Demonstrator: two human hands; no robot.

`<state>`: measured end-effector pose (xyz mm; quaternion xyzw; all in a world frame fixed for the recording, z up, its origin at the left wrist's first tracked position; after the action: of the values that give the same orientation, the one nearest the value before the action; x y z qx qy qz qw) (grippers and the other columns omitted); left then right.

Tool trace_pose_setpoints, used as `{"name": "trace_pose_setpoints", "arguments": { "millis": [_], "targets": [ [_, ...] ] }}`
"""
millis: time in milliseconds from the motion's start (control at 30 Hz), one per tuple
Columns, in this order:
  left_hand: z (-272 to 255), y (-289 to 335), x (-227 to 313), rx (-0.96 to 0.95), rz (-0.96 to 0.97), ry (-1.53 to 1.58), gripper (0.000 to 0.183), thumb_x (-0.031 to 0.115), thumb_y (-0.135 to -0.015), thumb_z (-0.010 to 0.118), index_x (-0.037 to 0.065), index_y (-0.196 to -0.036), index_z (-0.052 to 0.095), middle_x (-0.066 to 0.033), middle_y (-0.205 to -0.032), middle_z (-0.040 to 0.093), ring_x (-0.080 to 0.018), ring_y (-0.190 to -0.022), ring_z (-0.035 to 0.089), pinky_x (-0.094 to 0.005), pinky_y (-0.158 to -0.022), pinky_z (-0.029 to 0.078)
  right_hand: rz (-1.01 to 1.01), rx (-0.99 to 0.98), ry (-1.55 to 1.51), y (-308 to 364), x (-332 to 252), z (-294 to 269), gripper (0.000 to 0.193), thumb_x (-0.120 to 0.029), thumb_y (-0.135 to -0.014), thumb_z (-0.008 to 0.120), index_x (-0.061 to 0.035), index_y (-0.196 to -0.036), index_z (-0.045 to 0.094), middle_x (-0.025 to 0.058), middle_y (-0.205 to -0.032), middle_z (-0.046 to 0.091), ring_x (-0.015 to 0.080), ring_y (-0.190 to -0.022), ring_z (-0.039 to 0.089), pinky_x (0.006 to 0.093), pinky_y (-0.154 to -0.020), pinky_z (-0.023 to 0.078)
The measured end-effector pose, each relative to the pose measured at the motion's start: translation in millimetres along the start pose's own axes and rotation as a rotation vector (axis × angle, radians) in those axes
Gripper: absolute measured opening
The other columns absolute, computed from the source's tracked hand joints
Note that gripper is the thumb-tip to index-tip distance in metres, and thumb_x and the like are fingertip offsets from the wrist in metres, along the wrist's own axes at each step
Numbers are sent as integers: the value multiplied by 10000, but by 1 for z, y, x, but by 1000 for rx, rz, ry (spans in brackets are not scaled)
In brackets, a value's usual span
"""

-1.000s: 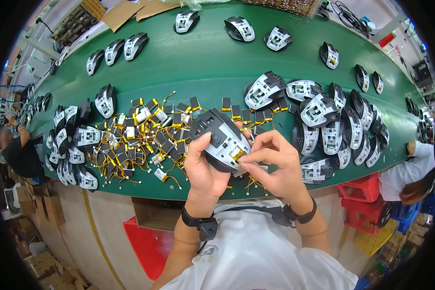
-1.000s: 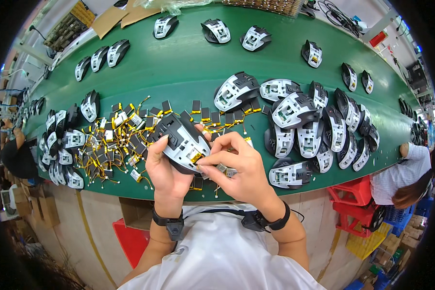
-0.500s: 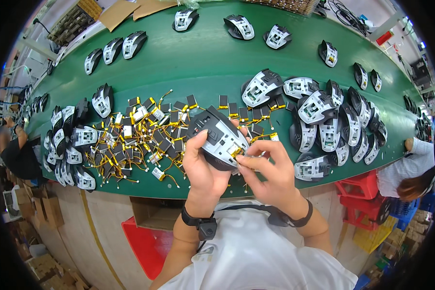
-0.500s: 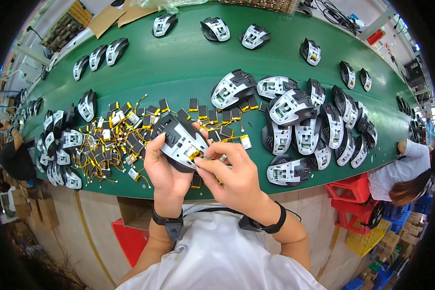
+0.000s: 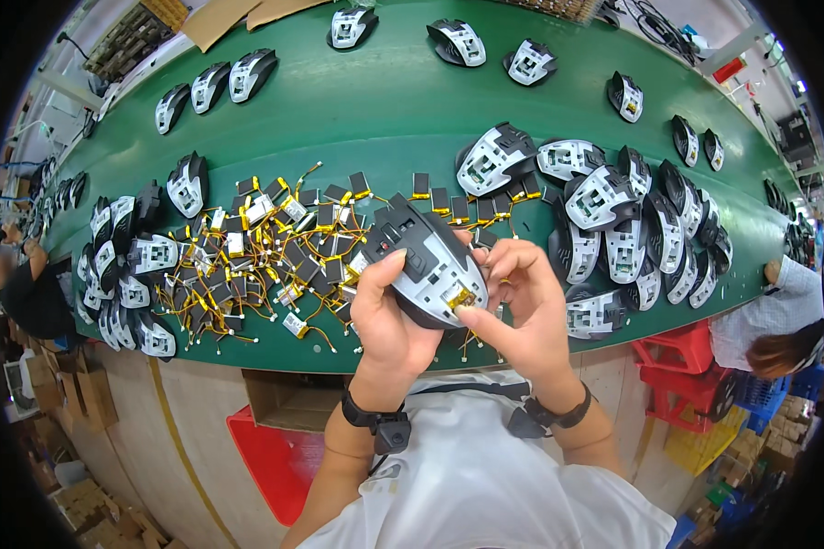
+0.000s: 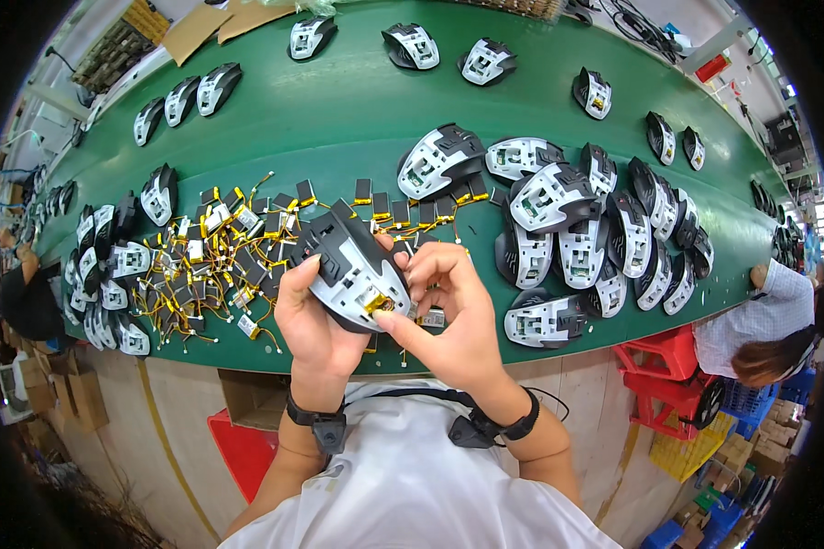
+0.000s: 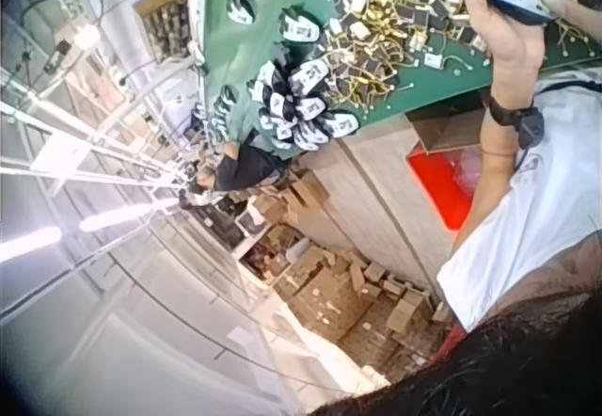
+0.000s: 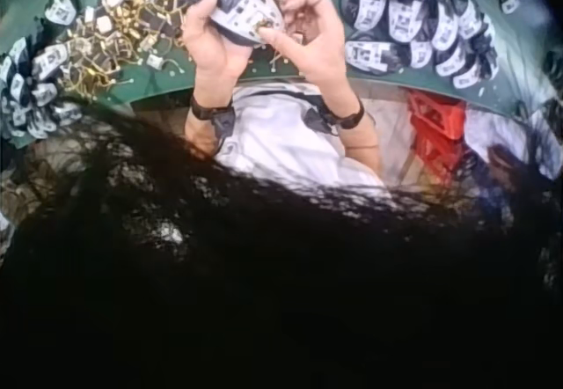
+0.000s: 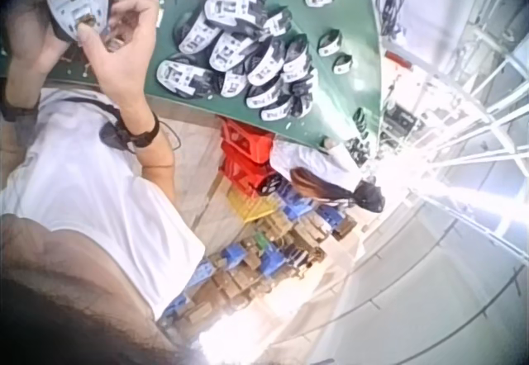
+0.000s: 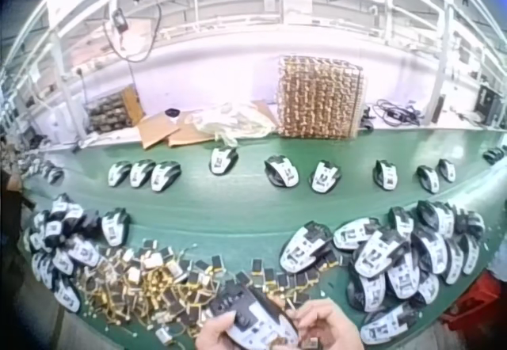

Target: The person assembles electronic devices by inserting small battery packs into the internal compartments of mouse-shaped casings. They pick up a casing, insert a battery, and place the completed unit on the green table, repeating this process for multiple units.

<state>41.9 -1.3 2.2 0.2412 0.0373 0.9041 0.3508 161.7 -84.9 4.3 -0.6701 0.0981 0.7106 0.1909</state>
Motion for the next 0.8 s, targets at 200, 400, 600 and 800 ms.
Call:
{"name": "trace_pose_setpoints", "arguments": {
  "millis": [200, 400, 600, 800],
  "targets": [
    [2, 2, 0, -118, 10, -30, 558, 344, -872, 477, -52, -1263, 513, -227, -1190, 597, -364, -1076, 611, -479, -918, 511, 92, -94, -77, -5, -11, -2, 621, -56, -728, 783, -42, -1242, 434, 92, -1270, 448, 160, -1122, 508, 314, -895, 457],
    [5, -1, 0, -107, -109, -25, 512, 321, -906, 454, -61, -1237, 537, -210, -1125, 646, -329, -978, 670, -448, -879, 545, 124, -268, -118, -7, -5, -7, 838, -52, -777, 701, -32, -1489, 260, 100, -1345, 418, 159, -1147, 499, 311, -980, 405],
    [-5, -7, 4, -94, -149, -48, 507, 355, -950, 421, -61, -1210, 549, -218, -1109, 644, -321, -961, 674, -422, -860, 557, 178, -378, -214, -15, 0, -9, 881, -10, -767, 736, -48, -1500, 248, 94, -1344, 428, 150, -1129, 519, 302, -949, 422],
    [-2, -9, 1, -72, -128, -65, 480, 342, -976, 397, -61, -1178, 560, -206, -1057, 662, -294, -938, 681, -392, -860, 554, 195, -353, -208, -15, -2, -8, 909, -33, -736, 750, -50, -1498, 255, 86, -1316, 452, 158, -1130, 519, 297, -957, 418]
  ]
}}
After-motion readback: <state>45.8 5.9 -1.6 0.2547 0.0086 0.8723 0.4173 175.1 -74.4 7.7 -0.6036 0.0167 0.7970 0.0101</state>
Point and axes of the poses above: each hand's wrist, its own y-axis away from the middle knuckle, its own z-axis out of the palm, x = y × z, the point moved 1 cm from there along -y, towards the middle knuckle
